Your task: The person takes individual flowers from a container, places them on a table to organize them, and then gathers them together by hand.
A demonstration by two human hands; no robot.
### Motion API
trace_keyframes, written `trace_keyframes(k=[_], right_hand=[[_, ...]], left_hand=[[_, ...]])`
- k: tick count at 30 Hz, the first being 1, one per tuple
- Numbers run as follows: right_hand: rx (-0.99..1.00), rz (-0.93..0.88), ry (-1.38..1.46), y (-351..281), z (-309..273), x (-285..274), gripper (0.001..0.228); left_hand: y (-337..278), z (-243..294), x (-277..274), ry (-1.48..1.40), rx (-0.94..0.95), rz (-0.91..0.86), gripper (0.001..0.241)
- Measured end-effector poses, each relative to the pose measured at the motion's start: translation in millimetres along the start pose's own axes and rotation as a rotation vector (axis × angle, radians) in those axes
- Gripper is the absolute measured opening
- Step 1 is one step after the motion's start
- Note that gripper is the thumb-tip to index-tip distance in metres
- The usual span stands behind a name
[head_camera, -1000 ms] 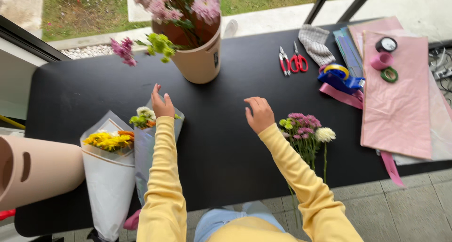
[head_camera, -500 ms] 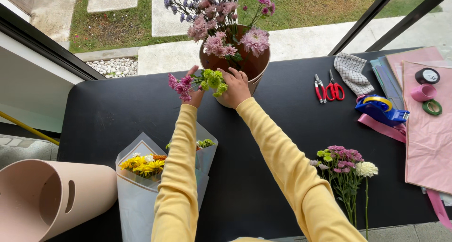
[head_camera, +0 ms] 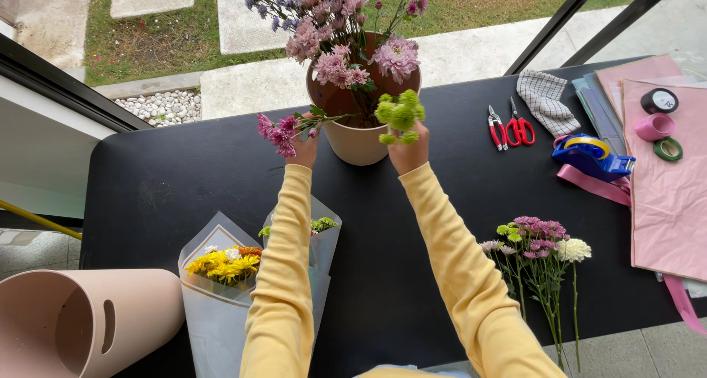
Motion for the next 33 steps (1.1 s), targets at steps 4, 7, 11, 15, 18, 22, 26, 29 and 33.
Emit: trace_keyframes(k=[4,7,11,15,18,22,26,29,33], right_hand=[[0.045,0.181,0.137,46,-118,-56,0.011],[0.202,0.31,0.256,28,-112,-75,0.012],[0.197,0.323,0.272,21,-127,-78,0.01],[0.13,0.334,0.239,40,-125,-72,0.01],[0.132,0.323,0.291,67,-138,-87,0.01],[0.114,0.312,0.23,80,-143,-120,0.009],[0.068,0.427,0.212,79,-140,-153,0.01],[0.04,0.457,0.168,74,-140,-166,0.01],[0.012,0.488,0.126,71,-145,-169,0.01]], left_hand=[[-6,32,-18,-0.147,0.187,-0.016,0.03],[-11,23,-10,-0.187,0.15,-0.008,0.035],[-37,6,-5,-0.104,0.082,0.057,0.044],[-50,24,-2,-0.279,0.02,0.028,0.064],[-66,11,9,-0.242,-0.1,0.051,0.077],[-77,27,4,-0.271,-0.116,0.072,0.073],[-82,47,-6,-0.378,-0.117,0.104,0.079],[-85,45,-12,-0.385,-0.086,0.108,0.081],[-89,36,-14,-0.376,-0.082,0.11,0.079]])
Point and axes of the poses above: each hand's wrist, its own y-axis towards the middle knuckle, its own x-axis out of the palm, z = x × y, the point moved 2 cm from there along y, towards the middle knuckle, and after that the axes turned 14 degrees about z, right-handed, at the moved point
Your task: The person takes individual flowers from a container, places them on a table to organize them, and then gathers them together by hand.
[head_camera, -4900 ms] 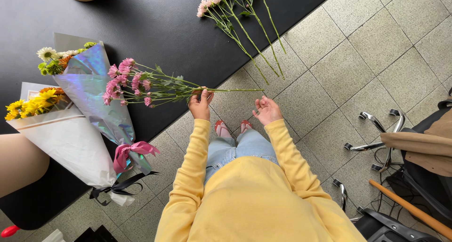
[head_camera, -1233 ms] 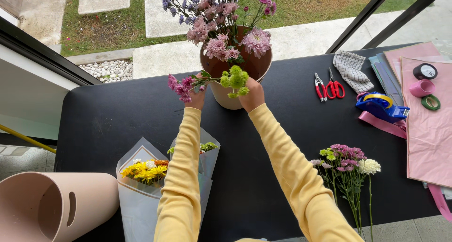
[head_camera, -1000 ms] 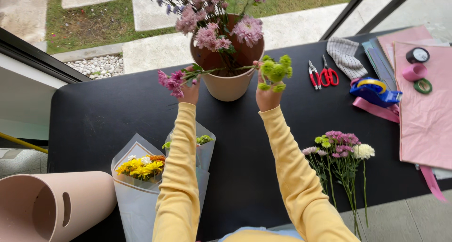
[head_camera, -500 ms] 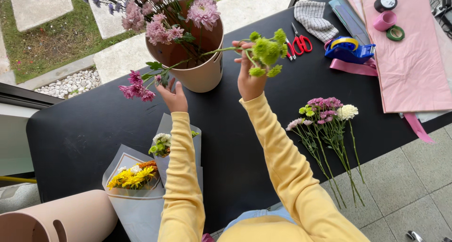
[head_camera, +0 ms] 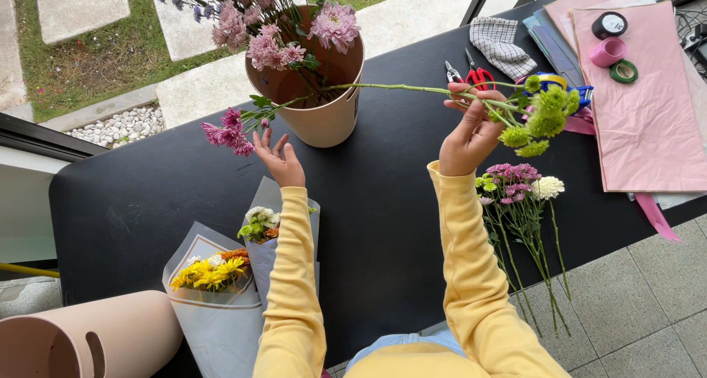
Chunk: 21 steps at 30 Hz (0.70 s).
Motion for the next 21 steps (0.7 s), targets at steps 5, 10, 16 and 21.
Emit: trace_keyframes(k=[5,10,16,21], right_hand=[[-0.008,0.011,-0.012,-4,-8,0,0.011],[-0.034,0.04,-0.06,-10,1,-6,0.012],[-0.039,0.075,-0.05,-12,-4,-12,0.012],[-0.014,0.079,-0.01,-11,-10,-17,0.012]], left_hand=[[-9,12,-4,0.05,-0.008,-0.011,0.073],[-14,27,-8,0.02,-0.006,-0.023,0.064],[-18,36,-15,0.046,-0.002,-0.044,0.054],[-22,35,-14,0.035,0.003,-0.067,0.049]])
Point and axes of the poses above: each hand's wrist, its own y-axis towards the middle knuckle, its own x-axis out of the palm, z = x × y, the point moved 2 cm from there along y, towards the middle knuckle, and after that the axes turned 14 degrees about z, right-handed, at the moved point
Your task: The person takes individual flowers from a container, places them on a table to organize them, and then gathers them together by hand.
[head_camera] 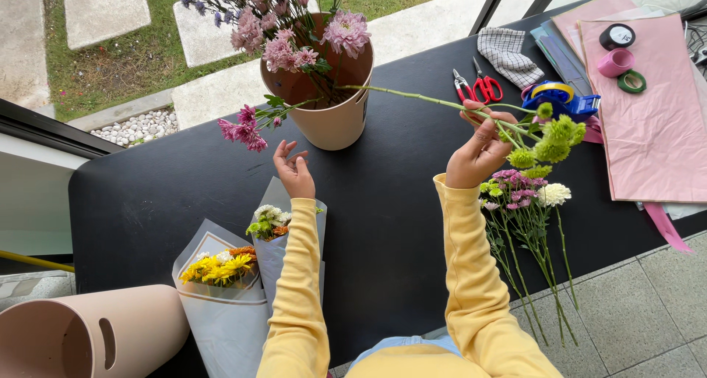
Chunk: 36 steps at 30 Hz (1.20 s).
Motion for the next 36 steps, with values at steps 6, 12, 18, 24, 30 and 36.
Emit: trace_keyframes(k=[6,12,18,24,30,36], right_hand=[[0.012,0.038,-0.029,2,-4,-12,0.013],[0.046,0.099,-0.019,3,6,-27,0.013],[0.378,0.336,0.027,18,38,-86,0.008],[0.435,0.501,-0.131,51,24,-222,0.008],[0.477,0.42,-0.275,52,-23,-372,0.007],[0.467,0.16,-0.427,45,-71,-449,0.009]], left_hand=[[-13,16,8,0.017,0.007,-0.037,0.046],[-24,27,21,0.0,0.007,-0.111,0.044],[-46,60,46,-0.074,0.042,-0.177,0.043],[-90,110,66,-0.16,0.066,-0.288,0.042],[-169,133,73,-0.142,-0.027,-0.494,0.031],[-336,160,79,-0.047,0.026,-0.957,0.028]])
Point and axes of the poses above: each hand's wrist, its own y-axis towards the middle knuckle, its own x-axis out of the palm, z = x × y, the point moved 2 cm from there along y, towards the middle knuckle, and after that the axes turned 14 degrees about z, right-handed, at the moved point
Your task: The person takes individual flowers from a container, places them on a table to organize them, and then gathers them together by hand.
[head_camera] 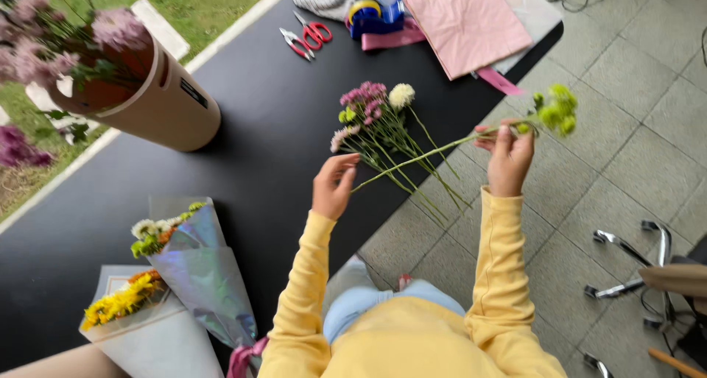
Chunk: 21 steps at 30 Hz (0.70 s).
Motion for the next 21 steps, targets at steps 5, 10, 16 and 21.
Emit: trace_keyframes(k=[5,10,16,21], right_hand=[[-0.225,-0.308,-0.24,-29,-34,1,0.007],[-0.672,-0.495,-0.509,-96,-15,9,0.003],[-0.881,-0.723,-0.397,-196,-5,-1,0.016],[-0.469,-0.849,-0.298,-239,-17,-46,0.039]], left_hand=[[-90,-15,86,0.188,0.143,-0.257,0.041],[-162,-59,123,0.266,-0.066,-0.227,0.045],[-246,-137,109,0.178,-0.252,0.105,0.024],[-287,-224,76,-0.255,-0.679,0.513,0.026]])
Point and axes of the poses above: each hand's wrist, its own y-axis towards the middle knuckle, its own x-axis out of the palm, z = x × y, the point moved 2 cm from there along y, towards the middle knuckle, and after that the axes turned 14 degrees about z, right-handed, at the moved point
